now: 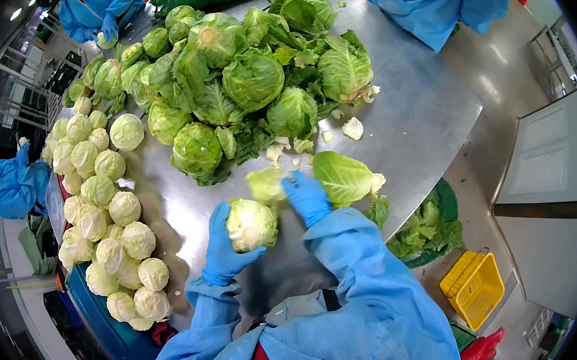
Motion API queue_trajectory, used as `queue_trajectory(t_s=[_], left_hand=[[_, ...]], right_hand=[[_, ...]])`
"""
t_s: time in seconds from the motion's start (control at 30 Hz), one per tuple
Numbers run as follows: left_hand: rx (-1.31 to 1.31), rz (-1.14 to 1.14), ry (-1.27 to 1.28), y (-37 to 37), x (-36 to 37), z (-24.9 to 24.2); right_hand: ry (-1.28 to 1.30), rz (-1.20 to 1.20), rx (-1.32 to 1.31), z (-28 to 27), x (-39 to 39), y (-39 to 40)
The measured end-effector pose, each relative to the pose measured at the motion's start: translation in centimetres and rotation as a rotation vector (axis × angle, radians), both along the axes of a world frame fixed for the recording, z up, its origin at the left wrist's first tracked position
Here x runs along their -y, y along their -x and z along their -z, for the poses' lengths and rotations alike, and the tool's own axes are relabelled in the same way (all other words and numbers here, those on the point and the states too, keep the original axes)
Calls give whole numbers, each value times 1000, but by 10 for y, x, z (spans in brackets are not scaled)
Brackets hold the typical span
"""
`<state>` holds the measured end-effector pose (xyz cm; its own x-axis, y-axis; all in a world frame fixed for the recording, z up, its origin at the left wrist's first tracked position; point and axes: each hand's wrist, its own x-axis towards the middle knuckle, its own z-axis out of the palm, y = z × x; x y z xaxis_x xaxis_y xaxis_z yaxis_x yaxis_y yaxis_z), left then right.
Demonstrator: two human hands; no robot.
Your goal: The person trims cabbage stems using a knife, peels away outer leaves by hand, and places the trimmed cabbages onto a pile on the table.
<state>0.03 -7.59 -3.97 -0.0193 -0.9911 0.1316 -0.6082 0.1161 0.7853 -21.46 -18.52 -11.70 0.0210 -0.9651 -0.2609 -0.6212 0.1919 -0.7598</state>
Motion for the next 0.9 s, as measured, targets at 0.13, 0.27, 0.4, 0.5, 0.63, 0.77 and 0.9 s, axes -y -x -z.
queue_trajectory(t_s=[0.13,0.27,0.4,0.5,0.63,0.77,0.9], left_hand=[[-455,-124,-39,-18,-21,26],[-618,-265,-76,-30,-34,29],[-689,-230,-137,-28,-41,19],[-483,-185,-116,-29,-50,13],[-494,-356,-264,-28,-50,8],[-164,-414,-183,-15,-43,10],[-271,-254,-164,-29,-51,14]], right_hand=[[-5,199,-143,1,-2,81],[-52,226,-206,-57,-22,99],[155,-5,20,-31,-52,50],[-178,-232,305,-41,-66,-28],[-104,-395,547,-49,-68,-54],[-22,-449,478,-45,-66,-50],[29,-408,336,-9,-57,-27]])
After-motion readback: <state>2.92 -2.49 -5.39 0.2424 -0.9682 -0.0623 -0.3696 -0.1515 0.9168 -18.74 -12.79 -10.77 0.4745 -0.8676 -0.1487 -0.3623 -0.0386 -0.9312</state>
